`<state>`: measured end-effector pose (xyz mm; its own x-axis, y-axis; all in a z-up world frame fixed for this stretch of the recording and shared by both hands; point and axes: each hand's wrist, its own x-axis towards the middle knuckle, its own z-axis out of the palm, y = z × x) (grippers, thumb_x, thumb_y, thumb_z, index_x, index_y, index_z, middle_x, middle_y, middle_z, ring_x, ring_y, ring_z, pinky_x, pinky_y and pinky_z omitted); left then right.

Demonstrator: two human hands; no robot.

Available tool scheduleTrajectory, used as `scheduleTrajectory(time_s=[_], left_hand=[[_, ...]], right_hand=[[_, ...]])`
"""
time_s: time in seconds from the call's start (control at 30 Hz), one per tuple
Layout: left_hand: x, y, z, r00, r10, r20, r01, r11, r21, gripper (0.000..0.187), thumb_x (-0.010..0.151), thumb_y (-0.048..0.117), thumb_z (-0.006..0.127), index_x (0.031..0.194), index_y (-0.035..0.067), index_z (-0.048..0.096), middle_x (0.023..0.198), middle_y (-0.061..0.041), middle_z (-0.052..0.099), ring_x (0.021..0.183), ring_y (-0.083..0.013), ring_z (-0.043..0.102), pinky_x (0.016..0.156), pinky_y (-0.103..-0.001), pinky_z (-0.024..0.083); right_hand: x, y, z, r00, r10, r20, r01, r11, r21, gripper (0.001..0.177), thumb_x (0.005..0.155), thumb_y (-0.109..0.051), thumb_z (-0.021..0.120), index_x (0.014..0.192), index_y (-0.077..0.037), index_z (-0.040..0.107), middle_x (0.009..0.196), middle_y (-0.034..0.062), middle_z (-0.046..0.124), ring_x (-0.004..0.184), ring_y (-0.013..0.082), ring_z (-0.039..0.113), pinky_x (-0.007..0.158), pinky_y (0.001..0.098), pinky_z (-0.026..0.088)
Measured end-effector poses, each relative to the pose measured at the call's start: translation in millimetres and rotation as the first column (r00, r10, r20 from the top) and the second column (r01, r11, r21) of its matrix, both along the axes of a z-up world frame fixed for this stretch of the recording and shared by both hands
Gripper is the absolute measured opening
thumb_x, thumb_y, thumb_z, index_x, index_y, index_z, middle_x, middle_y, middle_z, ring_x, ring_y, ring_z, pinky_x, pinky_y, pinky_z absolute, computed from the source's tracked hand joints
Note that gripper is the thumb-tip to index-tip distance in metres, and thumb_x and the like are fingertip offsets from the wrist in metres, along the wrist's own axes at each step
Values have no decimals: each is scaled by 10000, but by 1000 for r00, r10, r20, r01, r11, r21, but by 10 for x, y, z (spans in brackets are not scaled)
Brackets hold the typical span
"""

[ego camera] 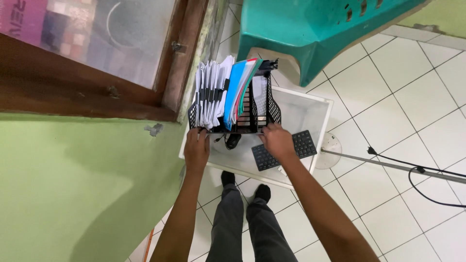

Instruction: Clear a desk by mopping the floor around it and moving the computer peripherals and documents to a nearby shelf.

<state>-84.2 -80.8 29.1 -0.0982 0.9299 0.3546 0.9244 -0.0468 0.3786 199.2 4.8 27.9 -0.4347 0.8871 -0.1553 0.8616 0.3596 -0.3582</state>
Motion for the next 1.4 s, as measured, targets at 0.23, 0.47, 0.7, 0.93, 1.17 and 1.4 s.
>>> scheduleTrajectory(time_s=[0.23,0.47,0.7,0.93,1.17,1.4], left_hand=[[48,206,-208,1000,-17,-6,17,1000,6,216,866,-3,710,1081,-2,690,1150,-132,650,1179,-360,585,887,-426,548],[156,374,-123,993,-117,1,117,993,24,272,830,-64,662,1091,9,690,1160,-115,662,1206,-337,591,939,-405,550],[337,469,-101,992,-124,37,127,989,-75,318,810,-85,654,1109,16,687,1164,-118,643,1234,-333,561,951,-387,548],[352,203,-21,992,-112,60,115,992,-55,418,815,-29,695,1227,-26,623,1305,-208,552,1289,-403,519,1046,-453,485],[377,-413,-672,983,64,174,-23,973,-230,448,867,58,714,1299,36,594,1348,-205,534,1227,-410,548,986,-485,495],[579,-438,-1238,988,6,154,62,899,-433,500,831,117,744,1307,86,593,1337,-171,542,1214,-372,563,917,-477,540]], right_hand=[[-24,-407,-118,994,-97,-52,104,985,138,179,889,-254,702,919,-80,730,954,76,691,982,277,662,761,436,570],[93,-519,-186,985,-172,20,162,957,242,257,933,-306,688,999,-62,732,994,88,703,965,265,657,787,468,512],[239,-338,-72,974,-217,59,195,945,262,252,962,-361,697,962,-111,726,983,43,699,988,234,641,816,456,400],[204,-358,-56,972,-233,-34,236,957,169,279,943,-352,731,1046,-93,717,1063,62,687,1069,255,621,868,468,411],[298,-956,-15,919,-229,-323,338,876,343,374,954,-106,682,1316,-43,608,1398,175,529,1353,382,475,1152,533,337],[743,-1409,-681,844,-534,-54,531,845,-59,564,857,-161,726,1375,-45,537,1479,222,401,1352,426,443,1022,577,414]])
